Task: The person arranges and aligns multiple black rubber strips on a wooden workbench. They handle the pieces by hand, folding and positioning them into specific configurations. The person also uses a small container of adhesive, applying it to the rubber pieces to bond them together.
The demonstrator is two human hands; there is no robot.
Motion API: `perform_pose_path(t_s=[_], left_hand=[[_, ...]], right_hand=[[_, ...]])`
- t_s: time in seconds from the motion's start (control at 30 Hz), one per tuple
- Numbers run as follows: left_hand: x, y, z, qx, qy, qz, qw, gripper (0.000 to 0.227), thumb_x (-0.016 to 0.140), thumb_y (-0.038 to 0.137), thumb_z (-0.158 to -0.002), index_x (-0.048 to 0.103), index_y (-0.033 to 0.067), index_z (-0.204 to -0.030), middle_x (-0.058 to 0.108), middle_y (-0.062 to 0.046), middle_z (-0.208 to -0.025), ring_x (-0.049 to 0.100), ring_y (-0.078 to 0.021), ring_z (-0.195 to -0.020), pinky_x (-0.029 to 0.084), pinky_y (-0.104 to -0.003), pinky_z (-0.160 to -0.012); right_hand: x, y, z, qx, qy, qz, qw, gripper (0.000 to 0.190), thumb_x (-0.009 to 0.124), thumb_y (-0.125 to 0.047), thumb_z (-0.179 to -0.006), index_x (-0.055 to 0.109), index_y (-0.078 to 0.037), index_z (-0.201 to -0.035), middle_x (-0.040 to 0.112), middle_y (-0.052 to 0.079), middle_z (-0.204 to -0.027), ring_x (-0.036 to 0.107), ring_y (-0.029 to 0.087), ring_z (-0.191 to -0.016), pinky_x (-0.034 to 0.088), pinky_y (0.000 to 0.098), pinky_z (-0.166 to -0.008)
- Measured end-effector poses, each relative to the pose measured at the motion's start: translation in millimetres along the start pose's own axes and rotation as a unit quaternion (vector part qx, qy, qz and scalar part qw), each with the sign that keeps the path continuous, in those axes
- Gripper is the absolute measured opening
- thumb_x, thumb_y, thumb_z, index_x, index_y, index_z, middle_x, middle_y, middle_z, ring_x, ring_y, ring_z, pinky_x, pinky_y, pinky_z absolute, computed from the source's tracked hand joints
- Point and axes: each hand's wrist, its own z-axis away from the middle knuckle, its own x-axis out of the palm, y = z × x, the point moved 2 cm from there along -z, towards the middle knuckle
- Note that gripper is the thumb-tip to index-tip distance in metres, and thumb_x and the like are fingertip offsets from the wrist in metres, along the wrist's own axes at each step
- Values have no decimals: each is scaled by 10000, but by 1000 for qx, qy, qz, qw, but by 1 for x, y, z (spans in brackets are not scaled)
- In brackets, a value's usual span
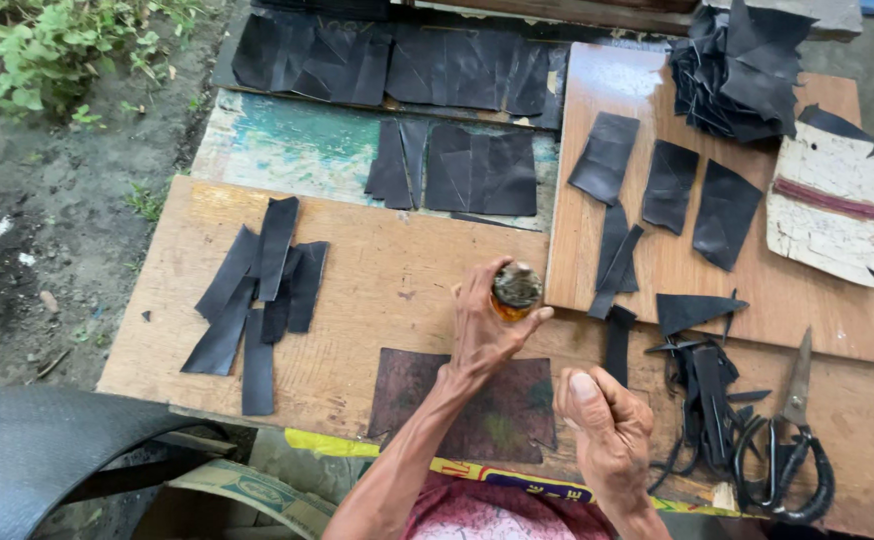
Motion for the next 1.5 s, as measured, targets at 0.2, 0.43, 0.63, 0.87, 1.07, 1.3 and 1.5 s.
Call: perform_pose_path(t_s=[0.2, 0.43, 0.63, 0.87, 1.07, 1.3, 1.5], left_hand=[[7, -18, 1, -55, -31, 76, 995, 778, 926, 227, -733, 516, 28, -1363, 663, -156, -1214, 705, -296, -1108, 605, -370, -969], [11, -17, -4, -1, -40, 56, 998, 995, 933, 202, -701, 389, -2, -1509, 618, -202, -1384, 657, -363, -1237, 554, -388, -1030], [-51, -16, 23, 9, 40, 28, 999, 611, 773, 199, -907, 515, -64, -1394, 599, -224, -1298, 598, -325, -1151, 502, -368, -1000], [-48, 19, 92, -93, 1, 131, 987, 361, 640, 223, -1030, 666, 47, -716, 558, 5, -579, 463, -68, -503, 313, -284, -452], [60, 58, 25, 32, -88, -16, 995, 167, 660, 160, -977, 698, 9, -1039, 641, -104, -798, 580, -198, -660, 453, -360, -597], [129, 47, -37, 32, -106, -155, 982, 514, 828, 146, -746, 620, -112, -1139, 585, -242, -1029, 626, -390, -893, 521, -475, -709], [132, 11, -40, -28, -159, -105, 981, 278, 766, 49, -817, 636, -28, -1050, 630, -191, -1017, 666, -315, -871, 547, -430, -739]], right_hand=[[9, -1, 4, 38, -15, 45, 998, 95, 652, -52, -945, 569, -8, -929, 584, 51, -872, 556, 98, -783, 478, 257, -695], [23, 14, 29, 138, 10, 107, 985, 166, 623, -126, -993, 652, -18, -871, 556, -20, -658, 447, 66, -556, 359, 236, -487], [-4, 7, 57, 30, 97, 205, 974, 411, 644, -207, -1005, 466, -37, -676, 395, -45, -632, 373, 53, -575, 308, 234, -514], [-125, -50, 25, -26, 224, 554, 801, 278, 724, -110, -895, 634, -22, -1143, 684, 50, -888, 665, 172, -748, 539, 345, -724], [-167, -34, 12, 23, 162, 665, 729, 510, 818, -42, -762, 633, -4, -1236, 685, 182, -929, 648, 354, -859, 514, 458, -742], [-180, -41, 16, 88, 241, 539, 802, 398, 695, 42, -819, 694, -31, -1210, 740, 155, -924, 718, 236, -789, 564, 359, -708], [-195, -66, 0, 81, 218, 594, 770, 160, 712, 28, -883, 752, 12, -1038, 743, 129, -968, 718, 224, -799, 556, 337, -666]])
